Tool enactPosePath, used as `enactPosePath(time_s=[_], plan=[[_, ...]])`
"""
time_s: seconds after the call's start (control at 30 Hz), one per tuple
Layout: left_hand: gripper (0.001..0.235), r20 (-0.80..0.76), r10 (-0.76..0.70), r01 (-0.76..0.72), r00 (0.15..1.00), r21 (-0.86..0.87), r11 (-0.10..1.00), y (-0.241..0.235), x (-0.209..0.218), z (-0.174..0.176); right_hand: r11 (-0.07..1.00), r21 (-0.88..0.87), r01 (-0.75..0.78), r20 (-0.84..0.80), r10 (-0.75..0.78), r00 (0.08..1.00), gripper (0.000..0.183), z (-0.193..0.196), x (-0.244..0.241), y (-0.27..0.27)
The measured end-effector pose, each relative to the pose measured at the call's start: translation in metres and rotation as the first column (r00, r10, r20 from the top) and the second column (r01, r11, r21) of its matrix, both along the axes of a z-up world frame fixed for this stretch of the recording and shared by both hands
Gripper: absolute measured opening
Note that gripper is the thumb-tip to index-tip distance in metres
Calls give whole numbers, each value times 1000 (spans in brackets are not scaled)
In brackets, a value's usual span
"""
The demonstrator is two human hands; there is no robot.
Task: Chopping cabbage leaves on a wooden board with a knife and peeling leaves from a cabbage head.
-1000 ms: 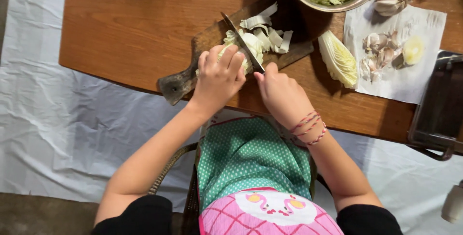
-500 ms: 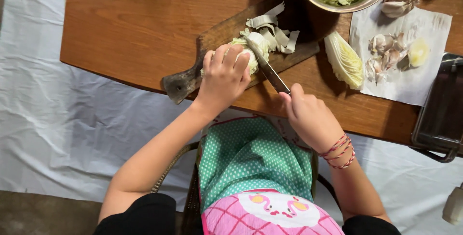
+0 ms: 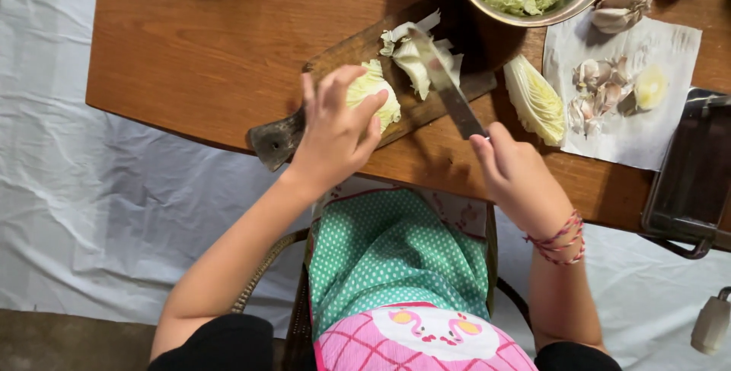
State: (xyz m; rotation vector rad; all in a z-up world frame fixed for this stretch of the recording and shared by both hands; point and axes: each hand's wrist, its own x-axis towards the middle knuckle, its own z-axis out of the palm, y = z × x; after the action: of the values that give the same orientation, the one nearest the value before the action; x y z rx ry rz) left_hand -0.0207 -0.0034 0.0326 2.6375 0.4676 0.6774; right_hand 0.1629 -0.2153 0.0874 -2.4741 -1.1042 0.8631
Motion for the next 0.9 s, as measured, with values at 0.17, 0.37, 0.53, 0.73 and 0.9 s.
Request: enactPosePath(time_s=[0.17, 0.37, 0.53, 0.73, 0.9], plan=[[36, -10, 41, -41, 999, 34, 999, 4, -11, -14, 999, 12, 36, -2, -36, 999, 34, 0, 12, -7], [43, 212, 65, -38, 975, -128, 991, 0, -12, -22, 999, -34, -36, -2, 36, 999, 28, 5, 13, -5], [32, 233, 72, -75, 970, 2, 997, 2, -14, -25, 997, 18, -69, 0, 69, 998, 27, 4, 6, 0], [16, 279, 102, -94, 955, -41, 995, 1, -14, -8, 997, 8, -78, -108, 78, 991, 25, 2, -8, 13], [13, 248, 113, -73, 962, -167, 983, -3, -9, -8, 992, -3, -128, -116, 127, 985, 27, -8, -23, 14]])
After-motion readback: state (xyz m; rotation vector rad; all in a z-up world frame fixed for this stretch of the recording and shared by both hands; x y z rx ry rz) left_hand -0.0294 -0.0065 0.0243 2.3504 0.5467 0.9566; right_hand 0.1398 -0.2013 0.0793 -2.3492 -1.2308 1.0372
